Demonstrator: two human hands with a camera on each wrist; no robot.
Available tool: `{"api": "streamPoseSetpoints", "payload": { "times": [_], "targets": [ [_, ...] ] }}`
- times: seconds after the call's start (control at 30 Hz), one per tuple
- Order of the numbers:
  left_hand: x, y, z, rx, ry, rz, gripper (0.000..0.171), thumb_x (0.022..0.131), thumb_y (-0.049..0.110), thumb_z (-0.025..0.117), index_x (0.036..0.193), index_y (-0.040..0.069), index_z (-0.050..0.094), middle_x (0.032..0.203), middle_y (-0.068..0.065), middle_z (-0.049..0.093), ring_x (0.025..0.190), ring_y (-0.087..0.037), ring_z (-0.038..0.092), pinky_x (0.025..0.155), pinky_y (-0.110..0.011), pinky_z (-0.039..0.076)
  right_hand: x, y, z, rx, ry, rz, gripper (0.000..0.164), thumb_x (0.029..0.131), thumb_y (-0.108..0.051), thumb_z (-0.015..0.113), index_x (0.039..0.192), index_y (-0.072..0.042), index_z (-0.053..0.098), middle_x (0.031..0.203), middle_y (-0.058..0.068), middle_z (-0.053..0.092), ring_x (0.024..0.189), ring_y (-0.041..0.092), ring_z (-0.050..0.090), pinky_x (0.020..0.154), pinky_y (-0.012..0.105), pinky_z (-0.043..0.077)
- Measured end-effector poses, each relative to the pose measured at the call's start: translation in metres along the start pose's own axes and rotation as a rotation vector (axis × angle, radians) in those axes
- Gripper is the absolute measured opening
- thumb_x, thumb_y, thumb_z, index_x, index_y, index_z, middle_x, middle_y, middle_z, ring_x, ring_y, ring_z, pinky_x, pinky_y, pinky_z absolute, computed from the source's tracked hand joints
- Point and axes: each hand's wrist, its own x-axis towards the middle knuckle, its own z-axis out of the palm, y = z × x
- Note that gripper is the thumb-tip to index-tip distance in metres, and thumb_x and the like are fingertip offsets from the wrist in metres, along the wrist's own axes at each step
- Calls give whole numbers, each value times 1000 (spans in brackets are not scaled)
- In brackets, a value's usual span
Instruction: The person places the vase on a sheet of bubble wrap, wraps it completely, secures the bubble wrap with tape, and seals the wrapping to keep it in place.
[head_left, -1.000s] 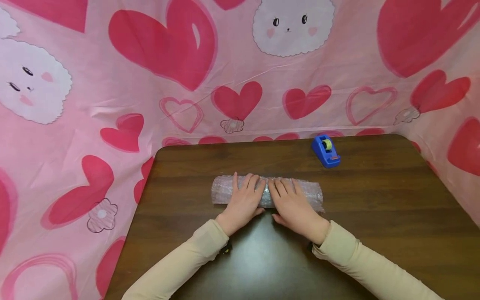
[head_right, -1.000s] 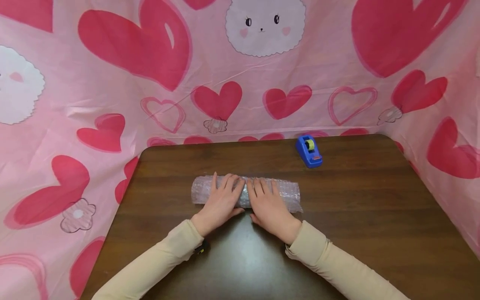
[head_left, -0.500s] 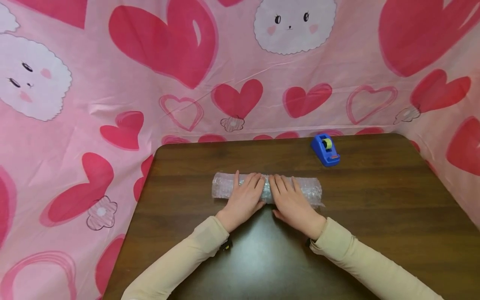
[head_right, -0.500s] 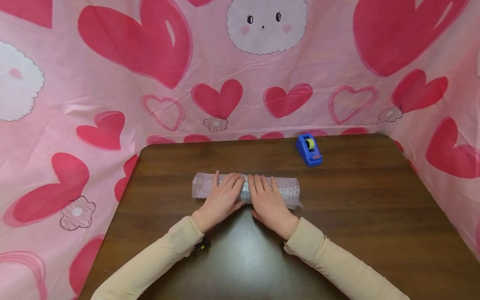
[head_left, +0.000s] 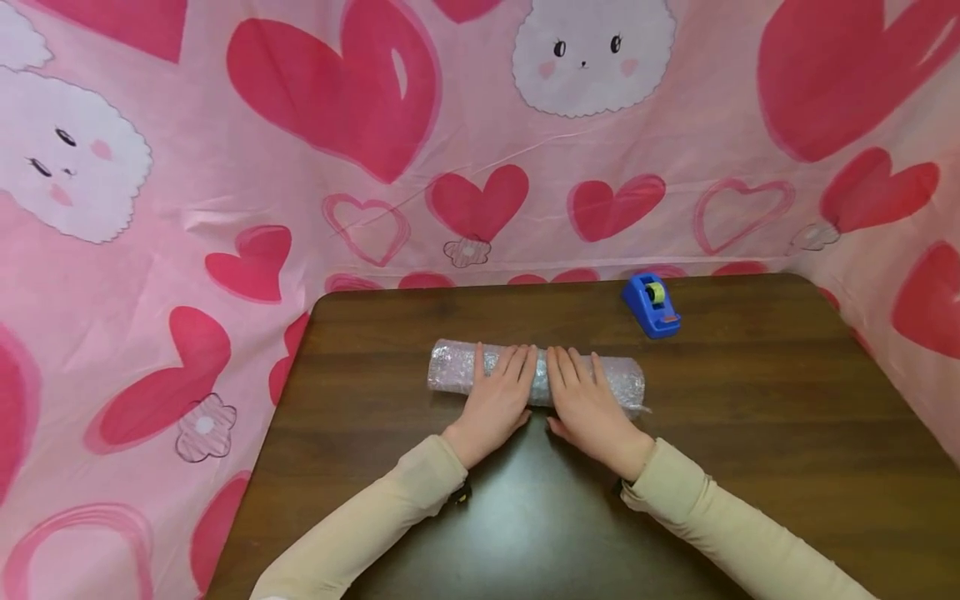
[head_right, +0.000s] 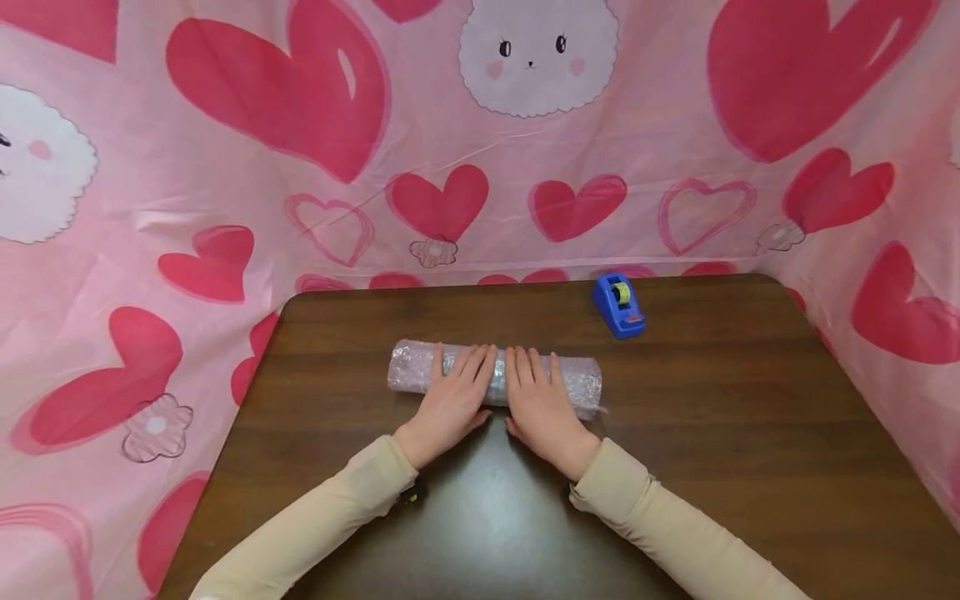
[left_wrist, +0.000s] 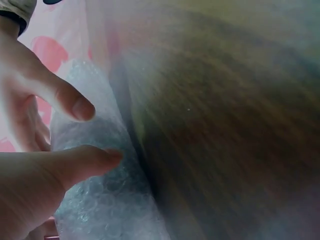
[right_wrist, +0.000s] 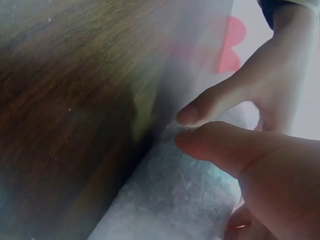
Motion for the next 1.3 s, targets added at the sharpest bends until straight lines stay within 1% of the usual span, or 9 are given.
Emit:
{"api": "streamPoseSetpoints", "payload": {
  "times": [0.23,0.37,0.47,0.57,0.63,0.77,0.87,0.97,1.3],
  "targets": [
    [7,2,8,41,-28,-18,109,80,49,89,160,1,34,157,-14,47,146,-28,44,116,-72,26,-4,2,0,21,16,12,103,77,-40,92,149,14,42,150,33,48,138,49,47,112,69,35],
    [10,4,14,41,4,-44,109,78,45,91,160,2,34,155,-15,49,144,-29,46,115,-73,26,-5,2,0,5,35,0,103,76,-41,92,149,13,44,149,32,50,138,49,48,111,69,36],
    [12,8,19,41,60,-67,89,86,34,86,157,5,41,150,-15,54,140,-30,49,113,-73,29,-5,2,1,-15,40,-10,103,76,-42,92,148,13,45,148,31,51,137,48,49,110,68,38],
    [14,11,22,64,109,-84,60,97,20,73,151,7,50,144,-14,59,135,-30,53,111,-73,33,-6,2,3,-24,45,-14,101,76,-42,92,148,12,45,149,30,51,138,47,49,110,68,38],
    [15,12,22,72,133,-92,49,101,15,66,147,6,54,139,-14,62,131,-30,56,110,-72,35,-7,3,3,-19,46,-14,100,77,-40,92,148,12,46,149,30,51,138,47,49,111,68,37],
    [17,13,19,59,137,-96,62,89,26,80,143,5,57,133,-14,64,124,-30,59,109,-72,36,-7,4,2,-3,50,-12,99,76,-38,93,148,11,47,149,29,51,138,47,48,111,69,36],
    [18,13,15,33,121,-92,78,76,34,89,141,5,57,130,-13,64,120,-30,61,108,-72,37,-7,4,2,10,42,-10,99,75,-37,94,148,11,47,149,30,50,138,47,48,111,69,36],
    [17,12,11,2,89,-83,86,71,39,93,141,4,57,128,-13,64,119,-29,61,106,-72,39,-7,3,2,17,34,-12,99,75,-36,94,148,11,46,149,30,51,138,48,49,111,70,35],
    [14,10,-5,-142,-80,-55,88,72,43,90,141,2,55,127,-13,63,118,-30,59,106,-73,39,-9,0,5,22,19,-22,104,72,-38,96,147,12,46,148,30,51,138,47,48,111,70,36]
  ]
}}
